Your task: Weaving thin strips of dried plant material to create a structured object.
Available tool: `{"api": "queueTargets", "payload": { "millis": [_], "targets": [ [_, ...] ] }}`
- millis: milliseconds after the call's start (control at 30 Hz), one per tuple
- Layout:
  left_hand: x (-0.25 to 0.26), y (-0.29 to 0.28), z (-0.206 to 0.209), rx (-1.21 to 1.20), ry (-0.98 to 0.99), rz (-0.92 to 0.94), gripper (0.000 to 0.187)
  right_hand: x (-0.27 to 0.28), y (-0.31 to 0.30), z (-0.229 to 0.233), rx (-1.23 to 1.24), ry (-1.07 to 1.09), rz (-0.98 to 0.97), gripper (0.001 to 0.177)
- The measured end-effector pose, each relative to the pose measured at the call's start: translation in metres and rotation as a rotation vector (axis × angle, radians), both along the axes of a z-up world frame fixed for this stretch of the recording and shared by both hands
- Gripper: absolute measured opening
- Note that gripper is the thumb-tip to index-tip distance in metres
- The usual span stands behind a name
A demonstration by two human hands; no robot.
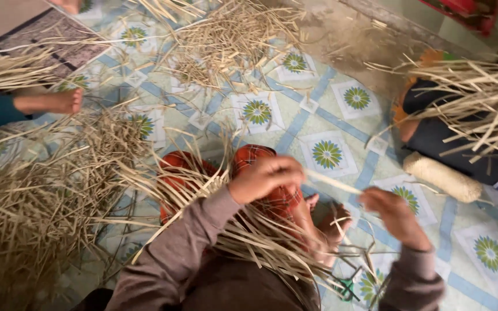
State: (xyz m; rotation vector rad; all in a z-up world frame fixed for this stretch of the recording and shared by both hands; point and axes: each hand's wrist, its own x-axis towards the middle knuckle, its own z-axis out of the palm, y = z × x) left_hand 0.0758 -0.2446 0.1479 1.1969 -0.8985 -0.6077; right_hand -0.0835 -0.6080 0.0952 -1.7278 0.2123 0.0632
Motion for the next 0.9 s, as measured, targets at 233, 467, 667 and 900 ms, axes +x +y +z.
{"api": "queueTargets", "payload": {
  "millis": [233, 467, 667, 900],
  "targets": [
    [0.024, 0.064, 0.052, -0.715, 0.440, 0.243, 0.012, -0.053, -0.027, 0.021, -1.016, -0.130, -0.490, 0.019],
    [-0.062, 0.016, 0.042, -0.491, 0.455, 0.210, 0.007, -0.052, 0.141, 0.049, -0.916, -0.519, -0.338, 0.053],
    [-0.118, -0.002, -0.005, -0.439, 0.555, -0.132, 0.014, -0.019, 0.186, -0.072, 0.828, -0.433, 0.017, 0.056],
    [-0.112, 0.012, 0.001, -0.156, 0.302, 0.149, 0.010, -0.015, 0.235, -0.008, 1.192, -0.487, -0.049, 0.043]
  ]
}}
